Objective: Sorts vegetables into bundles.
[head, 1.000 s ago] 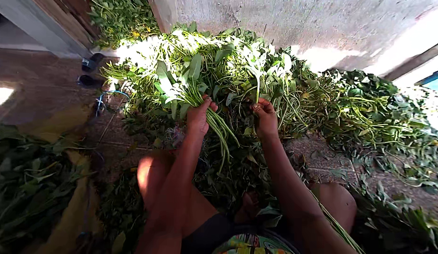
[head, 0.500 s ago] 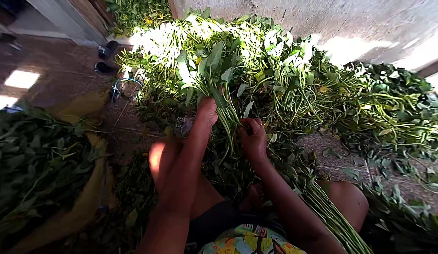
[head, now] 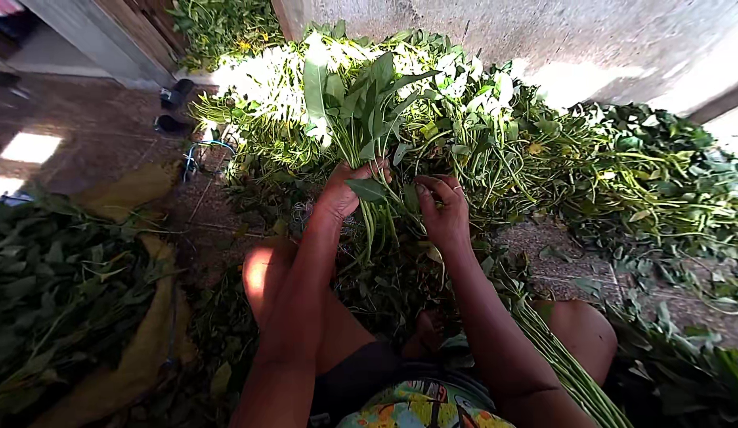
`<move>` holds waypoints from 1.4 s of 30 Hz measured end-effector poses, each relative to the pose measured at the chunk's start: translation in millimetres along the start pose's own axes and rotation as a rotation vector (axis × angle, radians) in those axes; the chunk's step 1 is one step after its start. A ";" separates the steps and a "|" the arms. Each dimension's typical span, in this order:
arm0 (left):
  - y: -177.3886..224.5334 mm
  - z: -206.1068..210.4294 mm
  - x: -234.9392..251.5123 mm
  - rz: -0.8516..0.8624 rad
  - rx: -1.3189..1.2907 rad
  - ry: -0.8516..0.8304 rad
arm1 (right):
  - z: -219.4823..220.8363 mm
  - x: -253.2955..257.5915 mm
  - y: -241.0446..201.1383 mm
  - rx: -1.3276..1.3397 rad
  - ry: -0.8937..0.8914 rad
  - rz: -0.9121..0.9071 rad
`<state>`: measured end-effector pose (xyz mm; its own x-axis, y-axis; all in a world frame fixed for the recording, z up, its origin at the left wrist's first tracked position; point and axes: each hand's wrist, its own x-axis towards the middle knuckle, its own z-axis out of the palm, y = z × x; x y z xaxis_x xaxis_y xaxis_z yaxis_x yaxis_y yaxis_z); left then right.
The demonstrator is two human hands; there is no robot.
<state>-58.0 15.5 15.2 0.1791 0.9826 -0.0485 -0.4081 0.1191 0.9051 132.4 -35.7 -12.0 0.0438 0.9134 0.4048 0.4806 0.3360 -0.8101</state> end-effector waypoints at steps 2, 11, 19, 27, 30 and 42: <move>-4.6 6.2 -1.3 0.000 -0.015 -0.010 | 11.5 23.7 -18.7 0.188 -0.007 0.073; -1.7 5.4 4.2 0.036 -0.059 0.240 | 4.8 25.6 -15.4 0.397 -0.112 0.367; -19.9 20.6 17.2 -0.112 0.217 0.411 | 13.6 -19.1 32.0 0.090 -0.413 0.326; -13.6 27.1 9.6 -0.096 0.232 0.197 | 20.0 -22.2 21.2 0.410 -0.300 0.471; -15.9 26.8 8.5 -0.068 0.237 0.137 | 7.6 -18.0 17.6 0.381 -0.352 0.504; -10.6 25.9 10.3 -0.024 0.291 0.213 | 15.6 4.4 4.3 0.186 -0.288 0.056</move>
<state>-28.6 20.7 16.1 -0.0177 0.9913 -0.1305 -0.1281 0.1272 0.9836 121.0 -26.7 -20.3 -0.1967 0.9500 0.2427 0.3156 0.2957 -0.9016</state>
